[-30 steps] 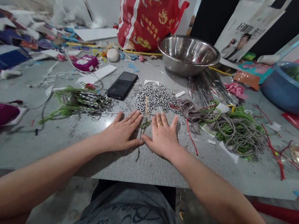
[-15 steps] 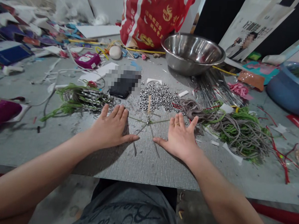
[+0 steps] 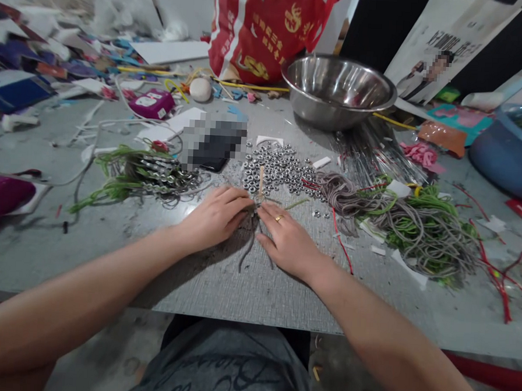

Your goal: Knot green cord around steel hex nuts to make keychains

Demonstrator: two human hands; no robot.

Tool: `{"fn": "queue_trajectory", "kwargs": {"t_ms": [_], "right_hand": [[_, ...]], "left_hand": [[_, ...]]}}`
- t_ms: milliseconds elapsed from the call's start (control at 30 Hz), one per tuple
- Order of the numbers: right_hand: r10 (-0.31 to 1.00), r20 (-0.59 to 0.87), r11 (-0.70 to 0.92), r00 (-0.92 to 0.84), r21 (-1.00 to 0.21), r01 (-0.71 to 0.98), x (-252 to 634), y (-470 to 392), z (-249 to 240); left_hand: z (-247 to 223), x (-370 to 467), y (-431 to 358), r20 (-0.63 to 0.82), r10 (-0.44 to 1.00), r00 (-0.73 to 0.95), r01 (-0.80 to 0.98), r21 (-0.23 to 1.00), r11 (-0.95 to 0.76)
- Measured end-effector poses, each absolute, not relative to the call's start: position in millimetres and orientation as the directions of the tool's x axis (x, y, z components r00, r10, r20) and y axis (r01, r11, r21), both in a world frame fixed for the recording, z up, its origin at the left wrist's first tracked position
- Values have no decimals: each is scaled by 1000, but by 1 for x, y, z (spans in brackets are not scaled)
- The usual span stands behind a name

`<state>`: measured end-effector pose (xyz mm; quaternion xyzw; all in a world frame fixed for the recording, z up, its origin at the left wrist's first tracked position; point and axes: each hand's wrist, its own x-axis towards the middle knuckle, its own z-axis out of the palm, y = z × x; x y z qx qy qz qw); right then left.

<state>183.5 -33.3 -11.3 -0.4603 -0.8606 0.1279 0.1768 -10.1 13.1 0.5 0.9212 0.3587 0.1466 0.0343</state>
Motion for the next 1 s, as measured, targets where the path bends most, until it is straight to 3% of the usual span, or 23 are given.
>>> {"fn": "queue_trajectory", "kwargs": {"t_ms": [300, 533, 733, 1000], "right_hand": [[848, 148, 528, -508, -306, 792, 181, -33, -16], [823, 124, 565, -554, -264, 781, 183, -33, -16], [860, 52, 506, -508, -231, 831, 179, -38, -13], [902, -34, 425, -429, -92, 900, 171, -44, -11]], "left_hand": [[-6, -6, 13, 198, 622, 757, 622, 69, -780], [-6, -8, 11, 149, 572, 807, 566, 86, -820], [-5, -7, 6, 163, 668, 726, 660, 105, -744], [-6, -6, 6, 128, 701, 702, 703, 34, -710]]}}
